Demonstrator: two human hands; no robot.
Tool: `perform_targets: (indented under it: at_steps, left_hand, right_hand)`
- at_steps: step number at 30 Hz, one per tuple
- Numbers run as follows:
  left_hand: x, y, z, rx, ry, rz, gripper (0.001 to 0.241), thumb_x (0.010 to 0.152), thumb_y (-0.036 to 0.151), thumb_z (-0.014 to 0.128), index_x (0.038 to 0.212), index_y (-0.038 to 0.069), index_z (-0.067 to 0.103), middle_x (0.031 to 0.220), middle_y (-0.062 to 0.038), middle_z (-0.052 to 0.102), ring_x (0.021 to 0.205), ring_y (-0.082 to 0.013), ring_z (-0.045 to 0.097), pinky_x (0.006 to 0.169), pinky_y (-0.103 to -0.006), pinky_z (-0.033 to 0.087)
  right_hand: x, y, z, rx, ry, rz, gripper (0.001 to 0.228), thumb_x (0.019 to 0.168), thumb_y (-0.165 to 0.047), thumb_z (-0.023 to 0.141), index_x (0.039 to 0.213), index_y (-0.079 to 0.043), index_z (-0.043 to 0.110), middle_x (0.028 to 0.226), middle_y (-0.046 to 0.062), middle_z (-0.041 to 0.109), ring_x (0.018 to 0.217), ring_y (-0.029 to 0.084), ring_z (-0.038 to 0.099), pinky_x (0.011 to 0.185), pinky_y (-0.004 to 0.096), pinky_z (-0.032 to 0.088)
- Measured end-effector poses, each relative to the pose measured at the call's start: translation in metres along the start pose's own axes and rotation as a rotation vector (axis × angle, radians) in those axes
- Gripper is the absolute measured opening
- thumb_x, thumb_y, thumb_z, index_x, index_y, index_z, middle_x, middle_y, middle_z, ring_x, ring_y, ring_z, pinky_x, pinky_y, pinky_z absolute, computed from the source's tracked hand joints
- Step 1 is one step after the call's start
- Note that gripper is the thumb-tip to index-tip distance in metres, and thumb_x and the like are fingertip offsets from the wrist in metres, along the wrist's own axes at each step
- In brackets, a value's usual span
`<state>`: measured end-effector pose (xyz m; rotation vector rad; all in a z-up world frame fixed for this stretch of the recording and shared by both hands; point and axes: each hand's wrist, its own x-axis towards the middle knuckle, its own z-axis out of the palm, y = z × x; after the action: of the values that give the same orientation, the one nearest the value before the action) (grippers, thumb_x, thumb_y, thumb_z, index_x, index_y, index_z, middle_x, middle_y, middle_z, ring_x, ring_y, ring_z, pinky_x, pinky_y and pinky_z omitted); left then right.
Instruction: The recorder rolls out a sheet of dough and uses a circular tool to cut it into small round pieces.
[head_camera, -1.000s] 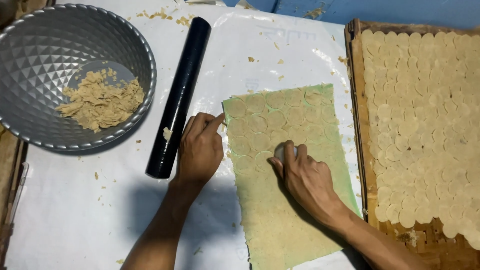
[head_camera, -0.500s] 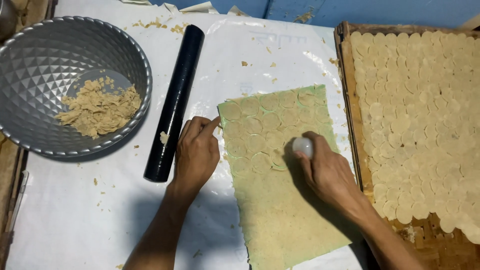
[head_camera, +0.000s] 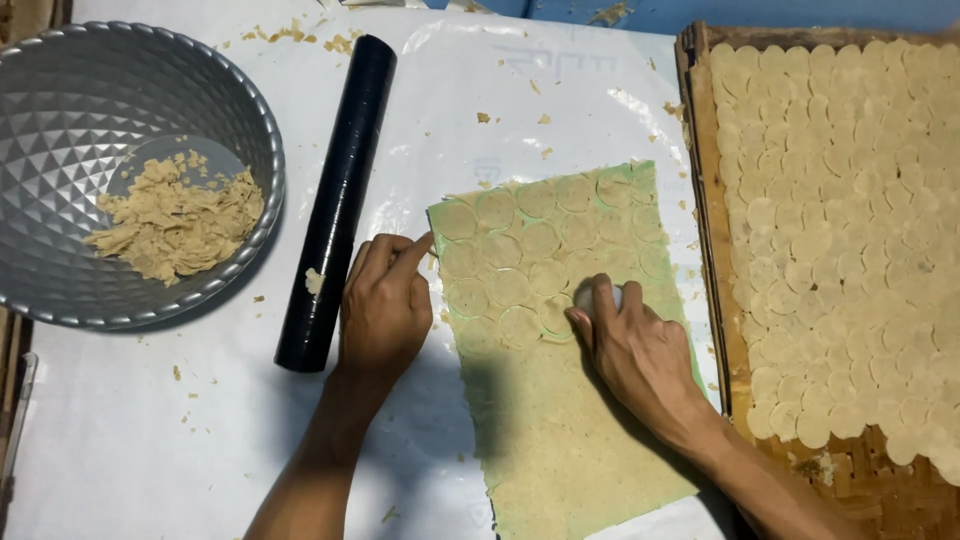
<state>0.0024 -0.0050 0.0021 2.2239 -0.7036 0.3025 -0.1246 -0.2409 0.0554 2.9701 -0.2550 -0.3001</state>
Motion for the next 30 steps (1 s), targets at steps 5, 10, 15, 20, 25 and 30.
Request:
perform_targets:
  at_steps: [5,10,15,20,25,30]
  left_hand:
    - [-0.001,0.002,-0.001,-0.013,0.007,0.002,0.041,0.086,-0.009,0.053,0.119,0.0,0.075,0.094,-0.011,0.06,0.087,-0.0301,0.063,0.08,-0.0395,0.052]
    - [0.001,0.006,-0.004,-0.036,0.003,0.0,0.04,0.086,-0.011,0.053,0.118,-0.002,0.075,0.094,-0.014,0.061,0.088,-0.0323,0.063,0.08,-0.0411,0.053]
    - [0.0,0.007,-0.005,-0.054,-0.02,-0.022,0.04,0.085,-0.012,0.054,0.117,-0.003,0.075,0.093,-0.016,0.062,0.087,-0.0344,0.064,0.079,-0.0429,0.052]
    - [-0.001,0.006,-0.004,-0.03,-0.013,-0.017,0.04,0.085,-0.012,0.055,0.118,-0.002,0.075,0.094,-0.015,0.063,0.088,-0.0329,0.064,0.079,-0.0418,0.052]
    - [0.0,0.007,-0.004,-0.018,-0.024,-0.023,0.04,0.085,-0.011,0.054,0.118,-0.001,0.075,0.095,-0.015,0.063,0.089,-0.0327,0.065,0.08,-0.0418,0.053]
    - [0.001,0.007,-0.001,-0.027,-0.021,-0.037,0.04,0.086,-0.01,0.054,0.118,0.0,0.076,0.096,-0.013,0.063,0.088,-0.031,0.064,0.082,-0.041,0.052]
  right_hand:
    - [0.005,0.017,0.002,0.072,-0.084,-0.124,0.047,0.106,-0.047,0.031,0.135,-0.013,0.048,0.097,0.014,0.06,0.069,0.038,0.077,0.059,0.053,0.062]
    - [0.0,0.01,-0.001,0.092,0.025,-0.035,0.048,0.108,-0.046,0.031,0.135,-0.011,0.048,0.095,0.011,0.056,0.07,0.038,0.076,0.059,0.051,0.062]
    - [-0.002,0.046,0.002,0.428,0.028,0.016,0.045,0.105,-0.04,0.04,0.137,-0.008,0.046,0.098,0.02,0.062,0.077,0.046,0.075,0.063,0.057,0.06]
    - [-0.014,0.059,0.009,0.39,-0.013,0.082,0.049,0.103,-0.04,0.046,0.139,-0.006,0.044,0.102,0.021,0.062,0.082,0.046,0.075,0.065,0.057,0.061]
    - [-0.008,0.054,0.006,0.317,-0.077,0.035,0.047,0.104,-0.041,0.043,0.138,-0.008,0.045,0.103,0.016,0.062,0.084,0.038,0.076,0.067,0.051,0.063]
    - [0.0,0.042,0.021,0.041,-0.068,0.088,0.052,0.108,-0.051,0.028,0.133,-0.009,0.044,0.089,0.01,0.061,0.065,0.034,0.075,0.059,0.048,0.06]
